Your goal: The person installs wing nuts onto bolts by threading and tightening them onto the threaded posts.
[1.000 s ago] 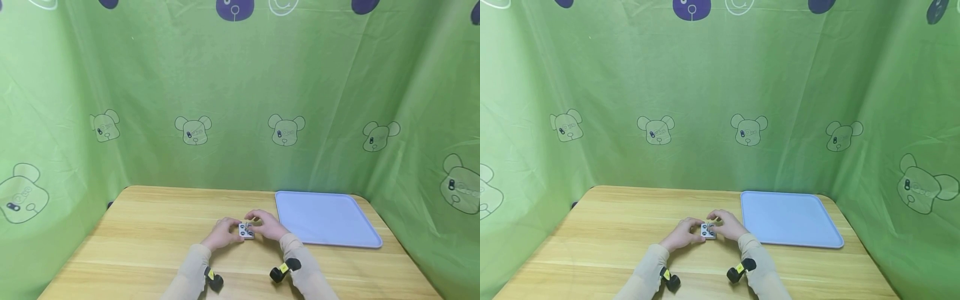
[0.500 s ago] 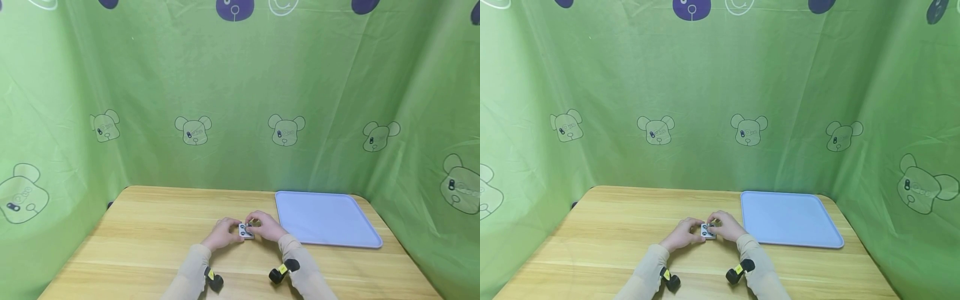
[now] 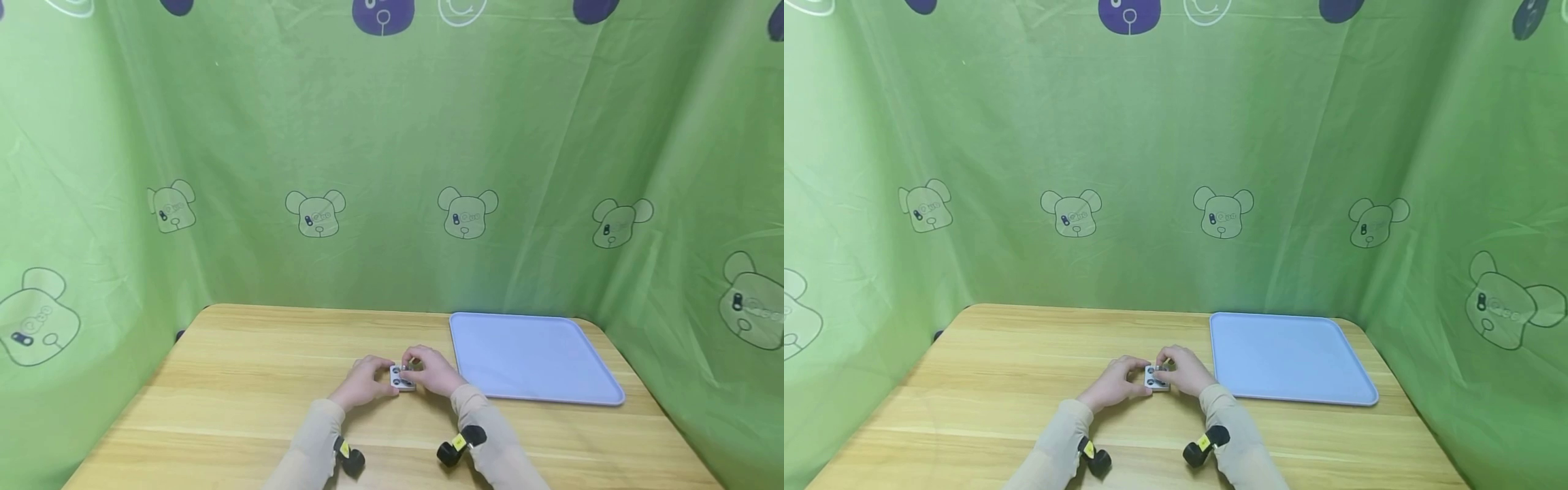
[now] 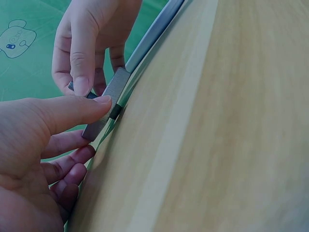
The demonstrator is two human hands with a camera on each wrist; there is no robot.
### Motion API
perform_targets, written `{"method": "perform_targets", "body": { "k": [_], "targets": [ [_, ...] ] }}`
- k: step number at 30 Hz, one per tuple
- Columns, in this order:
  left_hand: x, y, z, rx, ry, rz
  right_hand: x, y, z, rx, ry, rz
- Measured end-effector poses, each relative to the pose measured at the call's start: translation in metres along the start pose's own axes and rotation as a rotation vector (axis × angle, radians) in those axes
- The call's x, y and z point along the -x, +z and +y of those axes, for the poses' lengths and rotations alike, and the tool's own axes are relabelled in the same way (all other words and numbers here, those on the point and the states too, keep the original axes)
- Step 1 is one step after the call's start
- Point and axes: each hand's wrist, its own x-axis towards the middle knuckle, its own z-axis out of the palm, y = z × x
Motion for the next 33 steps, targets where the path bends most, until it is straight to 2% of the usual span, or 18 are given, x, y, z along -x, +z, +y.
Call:
{"method": "perform_targets", "body": {
  "k": [7,14,21,33],
  "targets": [
    [0.000,0.000,0.000,0.002,0.003,0.001,0.001,0.000,0.000,-0.025,0.016,-0.015],
    [-0.001,0.001,0.000,0.006,0.003,0.001,0.003,-0.015,0.004,-0.091,0.059,0.000],
    [-0.001,0.001,0.001,0.004,-0.006,0.006,0.005,-0.023,0.006,-0.063,0.027,0.013],
    [0.001,-0.001,0.002,0.005,-0.002,0.001,0.003,-0.018,0.007,-0.073,0.021,-0.012]
  ]
}}
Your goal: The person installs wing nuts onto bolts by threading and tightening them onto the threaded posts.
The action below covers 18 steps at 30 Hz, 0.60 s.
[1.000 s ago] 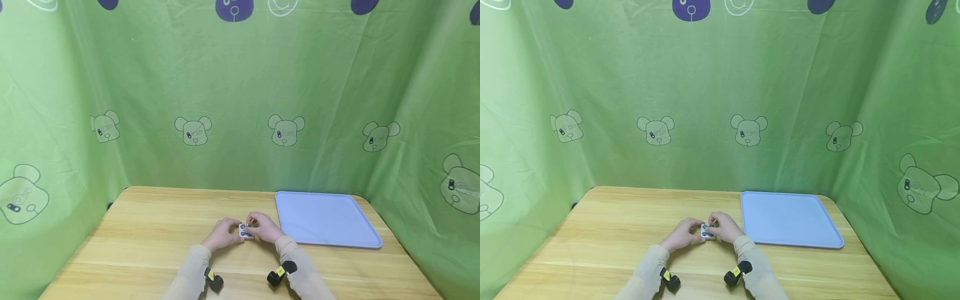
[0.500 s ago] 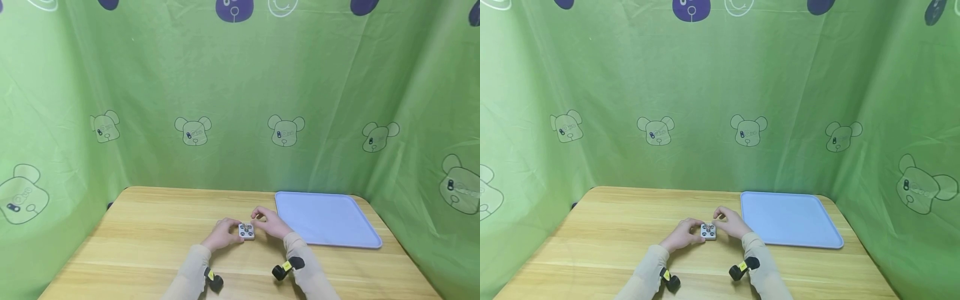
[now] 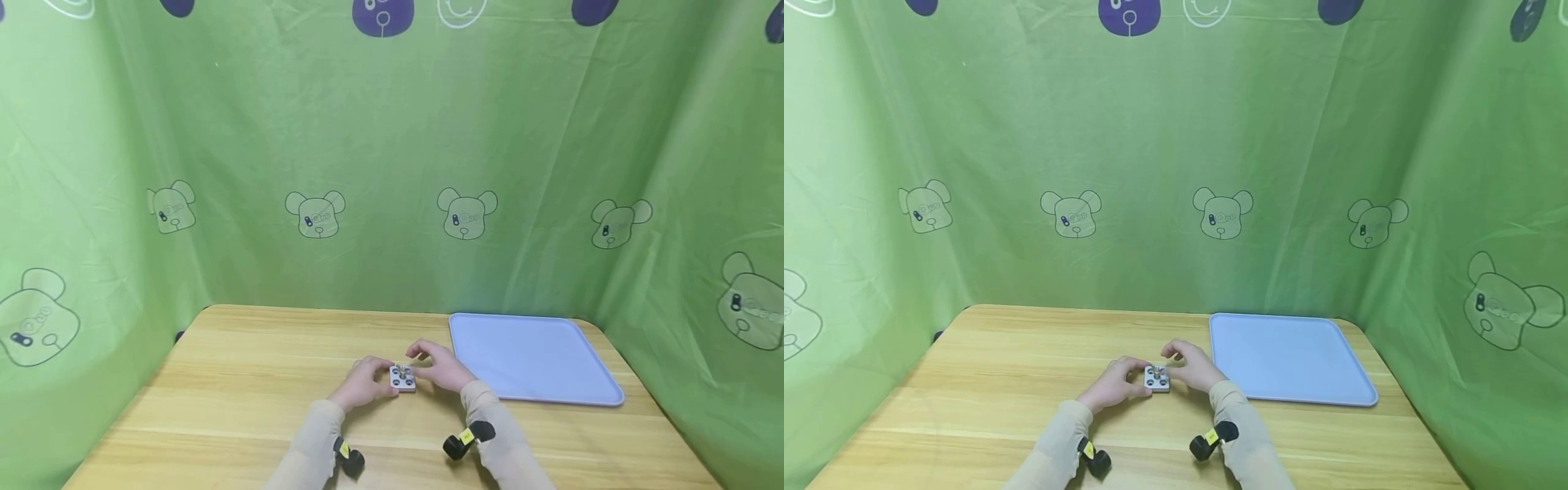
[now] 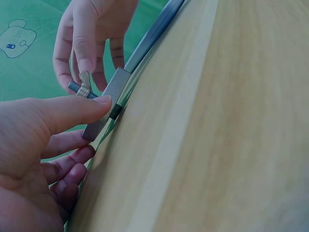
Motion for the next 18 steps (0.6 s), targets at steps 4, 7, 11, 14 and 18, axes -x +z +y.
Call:
{"method": "perform_targets", "body": {
  "k": [4,7,11,14,18],
  "targets": [
    [-0.0001,-0.0001,-0.0002,-0.001,-0.001,0.001,-0.0018,0.0040,0.0001,0.017,-0.013,-0.011],
    [0.0001,0.0003,-0.0006,0.000,-0.002,0.000,-0.0022,0.0064,0.0001,0.020,-0.027,-0.022],
    [0.0003,0.0002,-0.0002,-0.004,0.000,0.002,-0.0021,0.0085,0.0001,0.018,-0.048,-0.031],
    [0.0002,0.0002,-0.0004,-0.007,0.002,0.003,-0.0018,0.0091,-0.0007,0.019,-0.057,-0.030],
    [0.0000,0.0006,-0.0010,-0.004,0.002,0.004,-0.0017,0.0101,-0.0024,0.023,-0.059,-0.024]
  ]
}}
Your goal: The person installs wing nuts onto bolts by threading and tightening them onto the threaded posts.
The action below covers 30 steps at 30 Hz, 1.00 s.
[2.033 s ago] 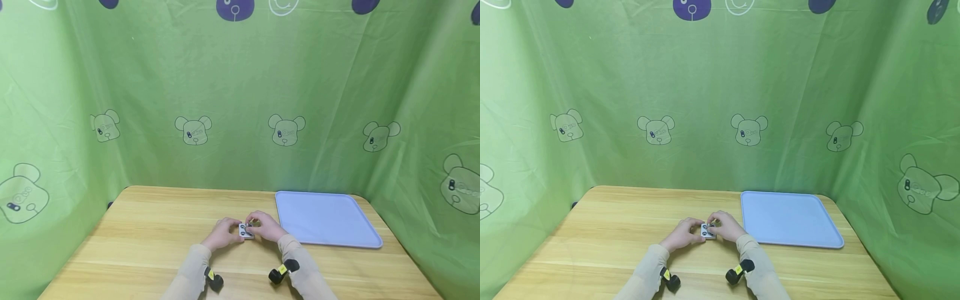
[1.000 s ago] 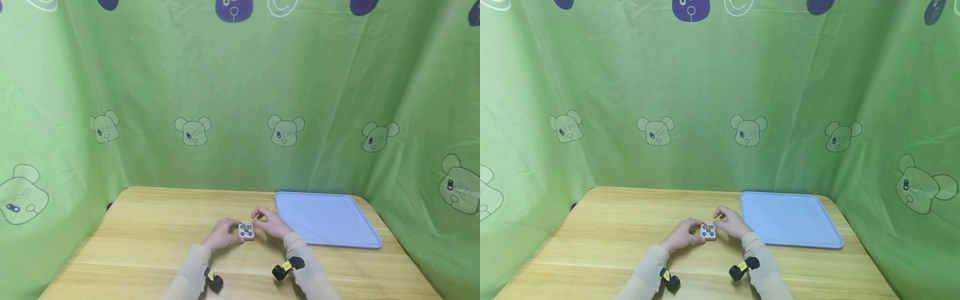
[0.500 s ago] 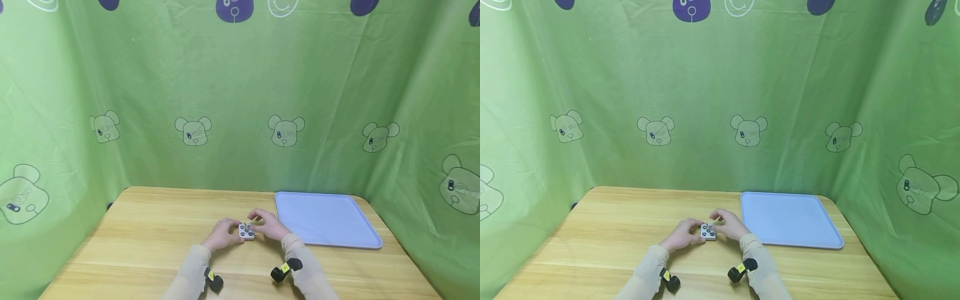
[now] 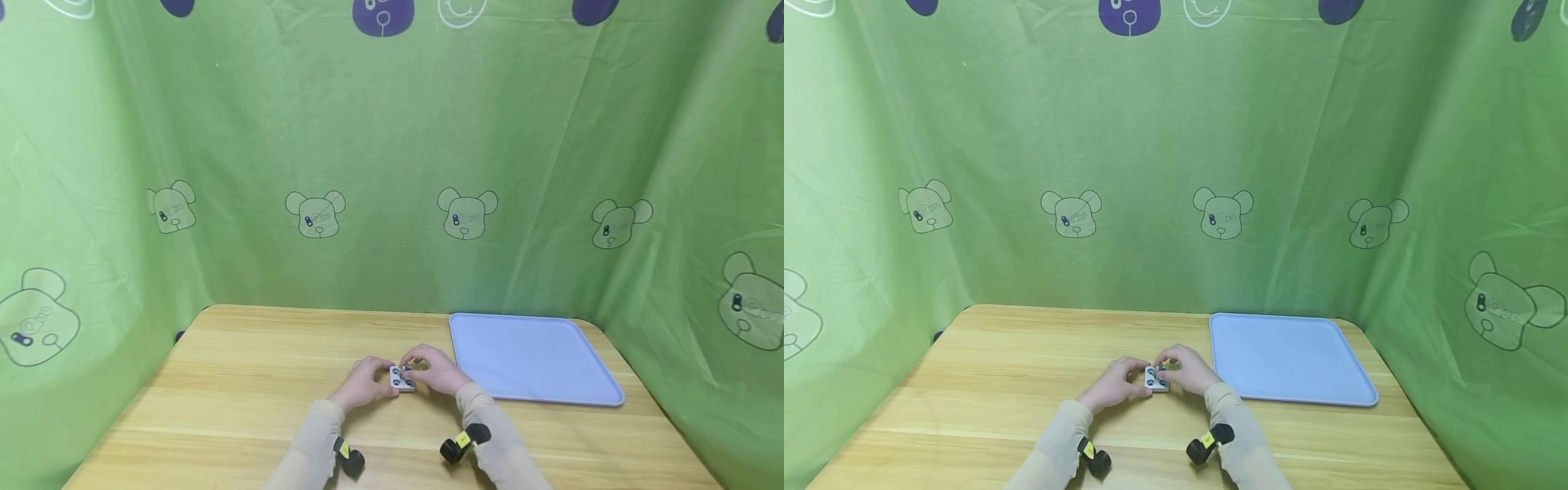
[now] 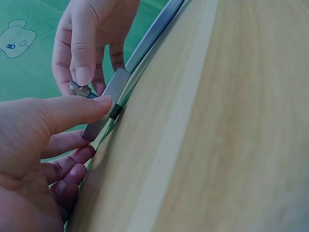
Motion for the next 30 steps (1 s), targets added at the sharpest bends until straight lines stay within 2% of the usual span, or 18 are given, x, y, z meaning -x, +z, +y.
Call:
{"method": "perform_targets", "body": {
  "k": [9,22,30],
  "targets": [
    [0.000,0.000,0.000,0.003,-0.004,0.000,0.000,0.003,-0.004,0.029,0.008,0.003],
    [0.000,0.000,0.000,-0.001,0.002,-0.001,-0.002,0.006,-0.002,0.046,0.063,0.017],
    [0.000,0.000,0.000,-0.010,0.000,0.004,0.001,-0.006,-0.001,-0.003,0.072,0.033]
  ]
}}
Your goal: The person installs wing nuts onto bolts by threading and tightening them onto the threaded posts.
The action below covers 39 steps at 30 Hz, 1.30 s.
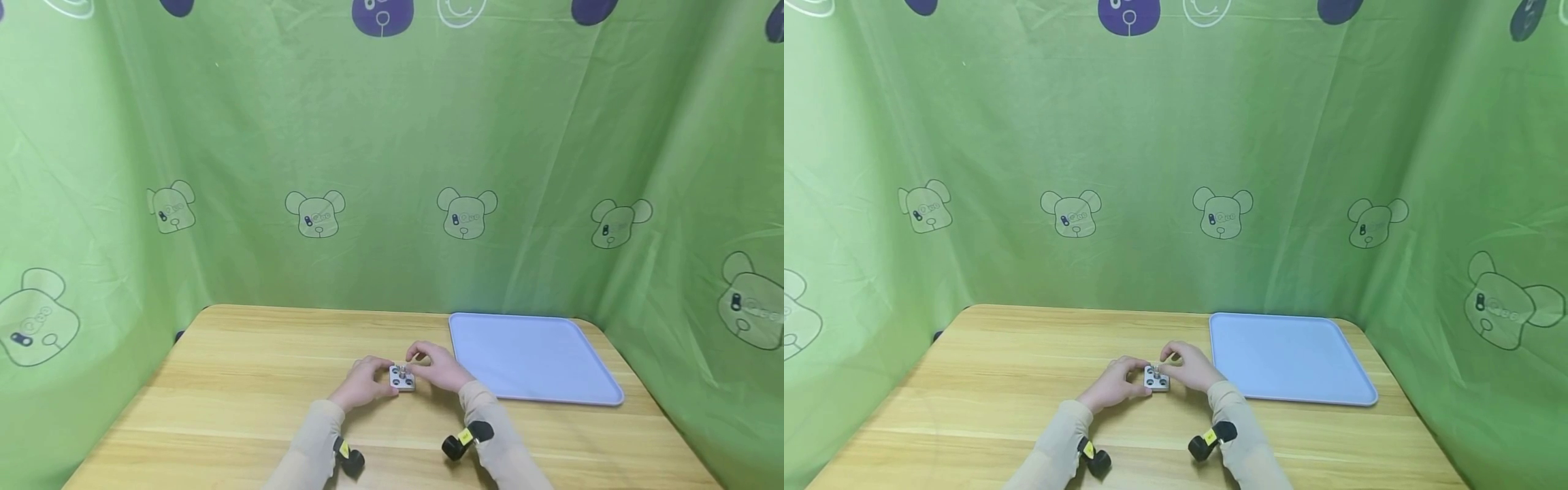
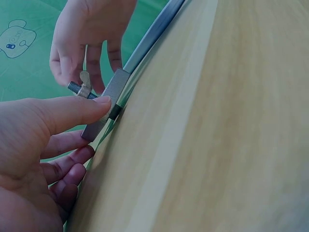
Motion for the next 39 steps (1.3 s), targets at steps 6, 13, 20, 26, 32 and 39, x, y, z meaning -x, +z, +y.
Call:
{"method": "perform_targets", "body": {
  "k": [6,13,20,26,32,39],
  "targets": [
    [0.000,0.000,0.001,0.011,-0.015,0.000,0.002,-0.006,0.001,0.004,-0.004,0.011],
    [0.001,0.000,0.002,0.020,-0.014,-0.004,0.002,-0.004,0.001,-0.001,0.002,-0.004],
    [0.000,0.000,0.000,0.004,0.006,0.001,0.000,0.002,0.001,0.007,-0.022,-0.019],
    [0.000,0.000,-0.001,0.012,0.008,0.002,-0.002,0.007,0.000,0.003,-0.045,-0.044],
    [0.000,0.000,0.000,0.020,0.006,0.002,-0.002,0.008,0.000,0.015,-0.087,-0.052],
    [0.000,-0.001,0.001,0.011,0.009,0.002,-0.001,0.012,-0.002,0.044,-0.074,-0.028]
  ]
}}
